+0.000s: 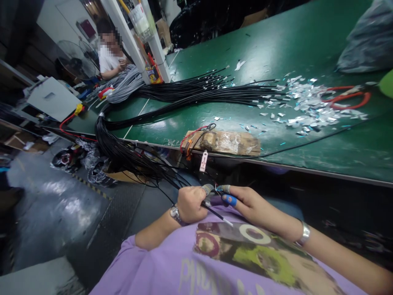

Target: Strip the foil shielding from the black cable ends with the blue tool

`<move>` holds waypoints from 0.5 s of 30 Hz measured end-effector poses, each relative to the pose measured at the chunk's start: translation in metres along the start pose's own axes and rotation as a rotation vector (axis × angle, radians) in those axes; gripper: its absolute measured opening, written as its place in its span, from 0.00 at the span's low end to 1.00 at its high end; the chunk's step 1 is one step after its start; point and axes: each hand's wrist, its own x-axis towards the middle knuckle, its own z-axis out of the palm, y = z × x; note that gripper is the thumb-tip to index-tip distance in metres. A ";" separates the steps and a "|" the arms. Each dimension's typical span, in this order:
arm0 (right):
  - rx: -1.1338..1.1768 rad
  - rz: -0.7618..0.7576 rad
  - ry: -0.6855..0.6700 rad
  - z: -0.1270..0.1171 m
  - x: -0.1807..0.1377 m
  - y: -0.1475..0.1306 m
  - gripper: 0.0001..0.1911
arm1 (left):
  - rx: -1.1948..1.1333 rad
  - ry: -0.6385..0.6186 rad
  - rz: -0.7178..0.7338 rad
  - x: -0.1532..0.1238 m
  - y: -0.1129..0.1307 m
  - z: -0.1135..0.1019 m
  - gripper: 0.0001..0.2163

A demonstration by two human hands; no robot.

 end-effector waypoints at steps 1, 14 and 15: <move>-0.010 -0.005 0.004 0.000 0.000 0.000 0.18 | -0.002 0.006 0.000 0.000 0.000 0.000 0.07; -0.054 0.034 0.085 -0.001 0.000 0.001 0.19 | -0.076 0.008 -0.151 -0.007 -0.005 0.001 0.08; -0.006 0.065 0.101 -0.001 0.000 0.001 0.20 | -0.075 0.004 -0.162 -0.008 -0.005 0.001 0.09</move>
